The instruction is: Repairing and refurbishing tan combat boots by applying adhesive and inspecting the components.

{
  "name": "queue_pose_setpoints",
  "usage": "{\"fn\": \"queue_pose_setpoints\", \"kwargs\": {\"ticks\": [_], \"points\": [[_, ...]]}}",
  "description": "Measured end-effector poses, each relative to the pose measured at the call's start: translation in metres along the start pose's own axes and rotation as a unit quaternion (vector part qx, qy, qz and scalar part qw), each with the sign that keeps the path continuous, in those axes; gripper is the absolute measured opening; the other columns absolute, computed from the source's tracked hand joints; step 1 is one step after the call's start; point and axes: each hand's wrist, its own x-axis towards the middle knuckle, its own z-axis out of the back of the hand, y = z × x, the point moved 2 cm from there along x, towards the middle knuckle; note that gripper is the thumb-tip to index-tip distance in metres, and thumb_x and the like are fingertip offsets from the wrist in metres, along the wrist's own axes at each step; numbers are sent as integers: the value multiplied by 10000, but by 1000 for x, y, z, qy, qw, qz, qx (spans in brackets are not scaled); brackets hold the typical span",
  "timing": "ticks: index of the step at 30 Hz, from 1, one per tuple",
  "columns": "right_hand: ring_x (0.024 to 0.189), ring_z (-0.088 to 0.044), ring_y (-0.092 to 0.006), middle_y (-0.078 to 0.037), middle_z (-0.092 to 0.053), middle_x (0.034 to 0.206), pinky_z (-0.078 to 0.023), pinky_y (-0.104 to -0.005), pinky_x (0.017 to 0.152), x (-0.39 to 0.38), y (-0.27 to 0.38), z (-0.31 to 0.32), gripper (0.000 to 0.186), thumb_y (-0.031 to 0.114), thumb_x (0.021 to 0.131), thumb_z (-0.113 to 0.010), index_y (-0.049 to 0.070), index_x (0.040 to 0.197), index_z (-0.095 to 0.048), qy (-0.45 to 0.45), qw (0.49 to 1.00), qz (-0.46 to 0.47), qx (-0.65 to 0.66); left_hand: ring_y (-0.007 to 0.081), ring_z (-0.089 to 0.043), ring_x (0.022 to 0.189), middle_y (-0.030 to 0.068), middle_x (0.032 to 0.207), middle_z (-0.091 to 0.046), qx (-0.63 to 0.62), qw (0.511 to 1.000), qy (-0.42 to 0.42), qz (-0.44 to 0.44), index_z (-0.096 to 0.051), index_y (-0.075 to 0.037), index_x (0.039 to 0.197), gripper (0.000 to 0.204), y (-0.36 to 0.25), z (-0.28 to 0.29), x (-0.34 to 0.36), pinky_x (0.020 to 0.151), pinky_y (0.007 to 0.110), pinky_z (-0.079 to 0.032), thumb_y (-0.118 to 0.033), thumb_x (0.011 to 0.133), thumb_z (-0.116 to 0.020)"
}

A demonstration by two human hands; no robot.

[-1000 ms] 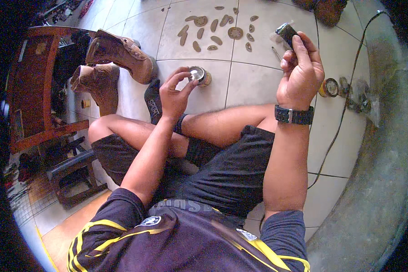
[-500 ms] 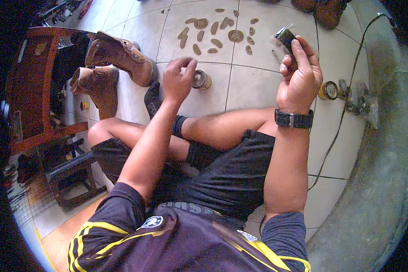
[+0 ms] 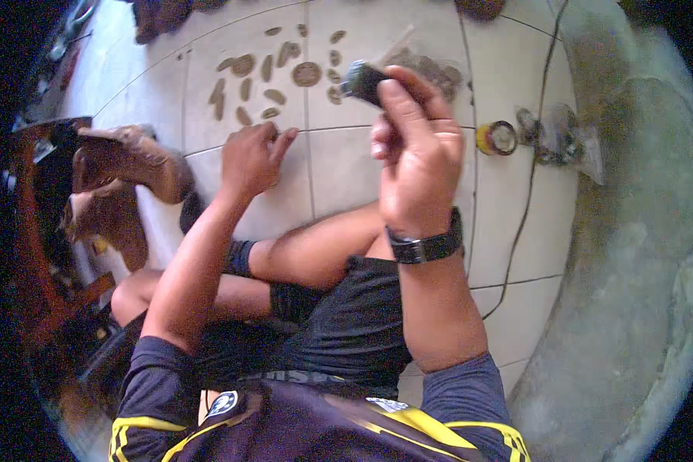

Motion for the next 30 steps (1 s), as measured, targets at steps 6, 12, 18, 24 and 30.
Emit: {"fn": "queue_pose_setpoints", "kwargs": {"ticks": [6, 12, 18, 24, 30], "points": [[610, -616, -72, -31, -714, 849, -472, -212, 504, -1, -3, -9, 226, 58, 979, -683, 10, 1200, -692, 24, 997, -70, 1, 386, -627, 733, 165, 699, -647, 7, 999, -17, -43, -622, -57, 737, 553, -6, -1, 7, 697, 516, -456, -543, 997, -571], [611, -579, -61, 10, -678, 827, -432, -211, 511, 11, -23, -29, 192, 89, 937, -740, 35, 1119, -713, -10, 996, -64, -68, 412, -666, 750, 200, 724, -675, 8, 1000, 26, 0, -652, -42, 748, 592, -8, 7, 6, 694, 542, -481, -561, 1006, -535], [682, -658, -81, -30, -733, 887, -477, -211, 547, 1, -49, -7, 161, 79, 920, -734, 47, 1078, -736, 34, 970, -68, -230, 438, -684, 775, 239, 776, -693, -45, 999, -24, -12, -690, -32, 754, 633, -9, 0, 2, 743, 550, -517, -557, 1032, -472], [729, -708, -124, -78, -748, 946, -542, -245, 585, -13, -90, -21, 206, 59, 933, -695, 3, 1126, -740, 135, 923, -107, -345, 136, -551, 667, 48, 672, -601, -466, 866, -147, 109, -730, -4, 906, 532, 53, 36, 0, 647, 326, -459, -492, 1040, -566], [746, -736, -146, -97, -779, 952, -584, -294, 667, -14, -123, -30, 238, 118, 873, -755, 49, 1099, -778, 257, 806, -105, -523, 95, -542, 713, 16, 760, -632, -364, 930, -50, 8, -708, 22, 995, 304, 70, 134, -60, 656, 293, -469, -278, 1015, -669]]}}
